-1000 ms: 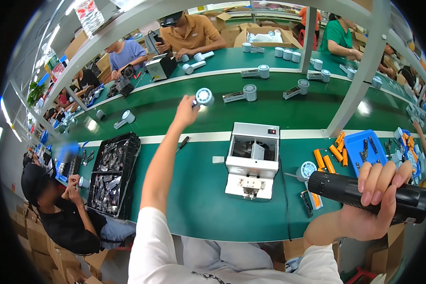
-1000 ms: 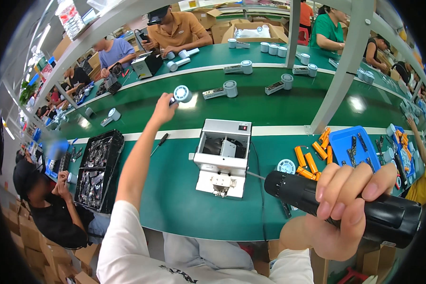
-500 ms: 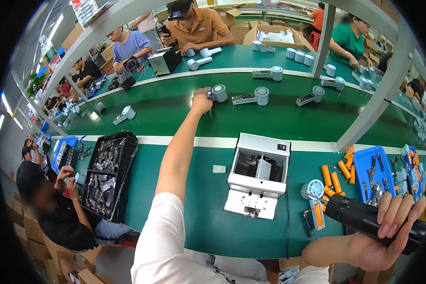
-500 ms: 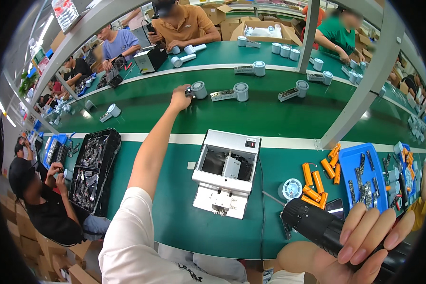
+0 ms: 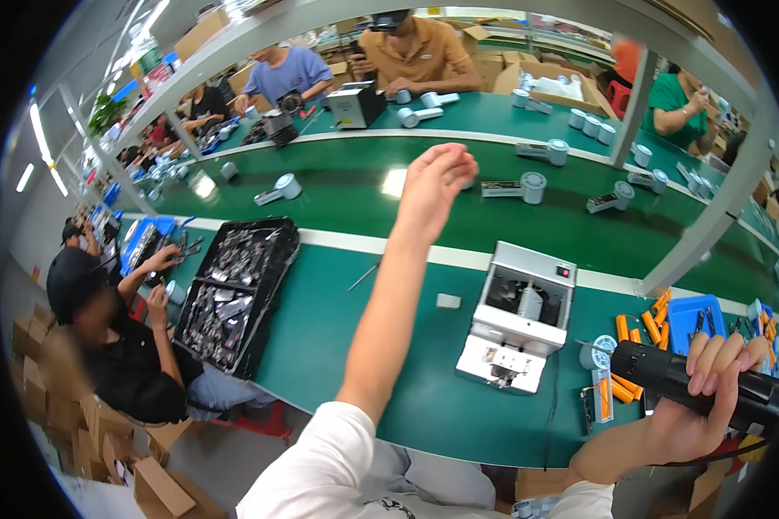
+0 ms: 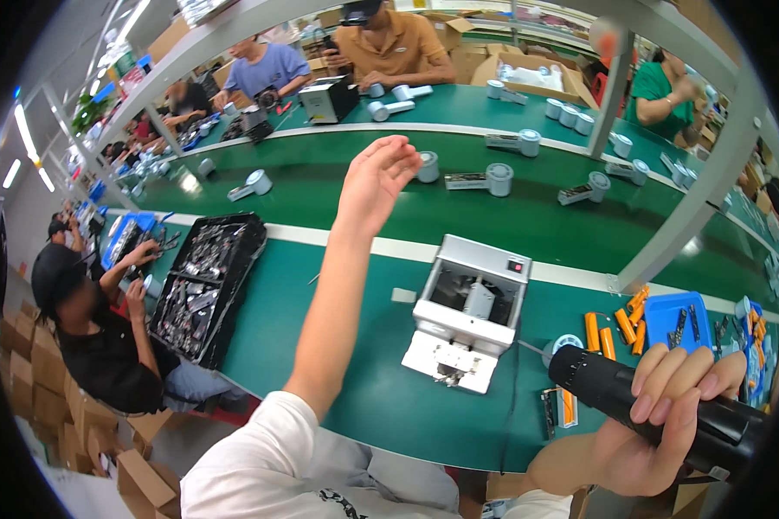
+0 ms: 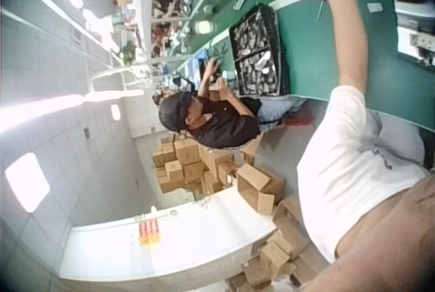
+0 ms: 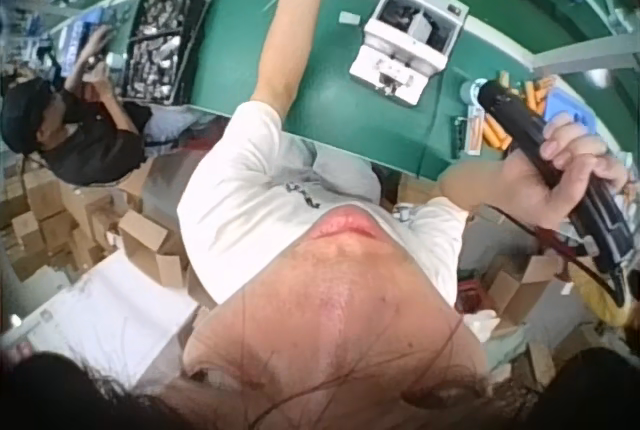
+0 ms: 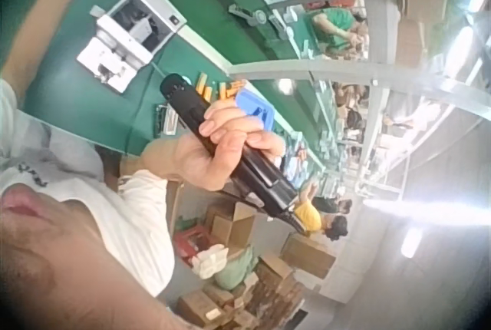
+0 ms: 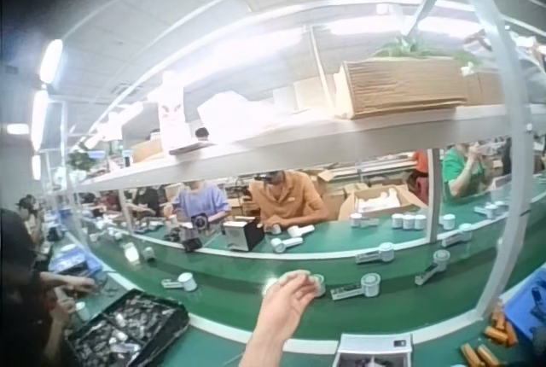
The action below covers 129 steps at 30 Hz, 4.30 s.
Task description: Soldering or desoldering components on a circuit board using a handheld hot air rework tool.
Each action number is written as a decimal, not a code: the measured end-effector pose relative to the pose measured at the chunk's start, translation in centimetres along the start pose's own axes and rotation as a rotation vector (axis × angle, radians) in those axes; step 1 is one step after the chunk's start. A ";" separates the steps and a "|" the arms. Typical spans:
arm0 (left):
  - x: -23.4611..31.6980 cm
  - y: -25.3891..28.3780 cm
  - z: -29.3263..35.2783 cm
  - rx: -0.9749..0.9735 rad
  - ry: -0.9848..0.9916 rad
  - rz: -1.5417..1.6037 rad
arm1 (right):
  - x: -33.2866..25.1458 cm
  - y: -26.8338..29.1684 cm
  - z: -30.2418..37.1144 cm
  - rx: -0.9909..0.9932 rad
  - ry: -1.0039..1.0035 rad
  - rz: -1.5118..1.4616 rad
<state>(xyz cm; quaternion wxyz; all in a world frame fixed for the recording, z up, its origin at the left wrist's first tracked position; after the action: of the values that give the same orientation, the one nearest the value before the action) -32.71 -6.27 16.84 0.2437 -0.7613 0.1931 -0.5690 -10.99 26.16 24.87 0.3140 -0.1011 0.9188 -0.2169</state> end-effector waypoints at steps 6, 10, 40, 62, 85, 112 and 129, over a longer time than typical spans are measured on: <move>7.5 -7.5 14.3 -0.069 -0.516 -0.260 | 1.1 -1.7 0.9 -0.117 -0.012 -0.015; 9.3 -10.3 19.0 -0.265 -0.842 -0.599 | 1.9 -3.0 1.9 -0.165 -0.002 -0.008; 5.8 -12.4 20.9 -0.793 -0.577 -0.551 | 1.8 -9.2 6.0 -0.013 0.050 0.419; 4.0 -13.3 20.9 -0.648 -0.816 -0.575 | 0.9 -8.6 4.2 -0.281 0.068 0.230; 4.1 -12.3 21.4 -0.578 -0.922 -0.765 | 2.2 -9.3 4.5 -0.163 0.265 -0.180; 2.6 -13.7 22.7 -0.162 -0.536 -0.490 | 2.2 -11.0 3.9 -0.078 0.110 -0.239; 4.3 -16.9 23.7 -0.634 -0.350 0.006 | 0.7 -11.3 3.4 -0.036 -0.033 -0.222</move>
<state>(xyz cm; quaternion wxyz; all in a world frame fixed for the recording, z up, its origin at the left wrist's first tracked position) -8.47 8.47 24.59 0.0264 -0.8842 0.3178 -0.3412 -8.85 14.82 27.33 0.3013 -0.2113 0.9004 -0.2321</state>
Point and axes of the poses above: each hand's wrist, its own z-axis away from the middle knuckle, its own y-axis out of the back of the hand, x = y × z, the point moved 2 cm from there along -z, towards the middle knuckle, and after that the axes turned 4 degrees about x, right-handed, at the moved point
